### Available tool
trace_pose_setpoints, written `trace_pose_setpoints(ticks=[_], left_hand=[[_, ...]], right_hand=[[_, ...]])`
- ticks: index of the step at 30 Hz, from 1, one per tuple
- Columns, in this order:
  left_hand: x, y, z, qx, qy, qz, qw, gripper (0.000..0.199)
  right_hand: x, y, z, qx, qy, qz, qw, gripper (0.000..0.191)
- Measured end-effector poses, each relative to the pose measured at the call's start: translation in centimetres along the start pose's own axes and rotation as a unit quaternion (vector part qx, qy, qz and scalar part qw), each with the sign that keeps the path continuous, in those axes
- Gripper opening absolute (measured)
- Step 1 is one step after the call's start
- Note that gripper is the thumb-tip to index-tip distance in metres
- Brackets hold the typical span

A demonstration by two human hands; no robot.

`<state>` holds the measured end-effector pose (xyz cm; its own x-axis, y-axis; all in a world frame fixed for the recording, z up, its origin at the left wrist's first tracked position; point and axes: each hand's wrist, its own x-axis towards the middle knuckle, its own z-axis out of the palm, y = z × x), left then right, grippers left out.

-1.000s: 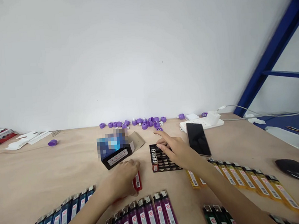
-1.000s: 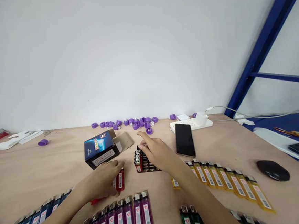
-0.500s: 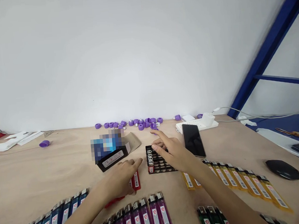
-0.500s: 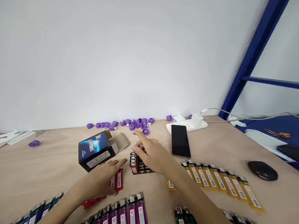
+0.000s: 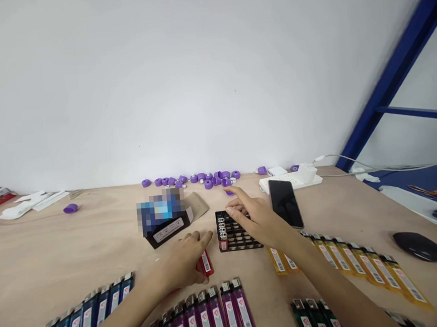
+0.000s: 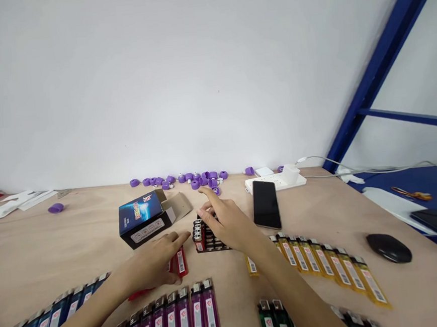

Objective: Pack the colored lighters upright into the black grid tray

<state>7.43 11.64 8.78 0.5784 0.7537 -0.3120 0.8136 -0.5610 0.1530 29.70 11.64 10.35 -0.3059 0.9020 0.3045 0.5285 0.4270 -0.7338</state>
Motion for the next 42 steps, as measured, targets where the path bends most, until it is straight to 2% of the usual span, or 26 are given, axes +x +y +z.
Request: trace_pose_setpoints(ticks=[6,15,25,31,34,37,40,42], left_hand=[[0.2,-0.5,0.2,0.008,0.007,0.019,1.000,0.068],[-0.3,-1.0,0.1,0.017,-0.003,0.033,0.999,0.073],[-0.3,-0.5,0.2,0.033,-0.004,0.031,0.999,0.077],[0.0,-1.2,0.2,0.020,0.003,0.039,0.999,0.083],[-0.2,-1.1,-0.4,0.016,0.018,0.039,0.999,0.084],[-1.4,-0.4,-1.8,0.012,0.045,0.034,0.998,0.084],[-3.1,0.4,-3.4,0.000,0.093,0.032,0.995,0.089],[-4.4,0.8,-4.1,-0.018,0.138,0.046,0.989,0.090]], right_hand=[[0.0,0.1,0.0,0.000,-0.005,-0.009,1.000,0.039],[0.0,0.0,-0.1,-0.006,-0.001,-0.010,1.000,0.041],[-0.1,-0.4,-0.1,-0.004,-0.004,-0.008,1.000,0.041],[-0.1,-0.5,-0.2,0.001,0.004,-0.013,1.000,0.041],[0.0,-0.7,-0.1,0.009,0.018,-0.025,0.999,0.040],[-0.1,-1.3,0.2,0.020,0.036,-0.026,0.999,0.036],[-0.4,-2.3,0.6,0.065,0.037,0.015,0.997,0.016],[-0.7,-3.1,1.1,0.111,0.008,0.051,0.992,0.023]])
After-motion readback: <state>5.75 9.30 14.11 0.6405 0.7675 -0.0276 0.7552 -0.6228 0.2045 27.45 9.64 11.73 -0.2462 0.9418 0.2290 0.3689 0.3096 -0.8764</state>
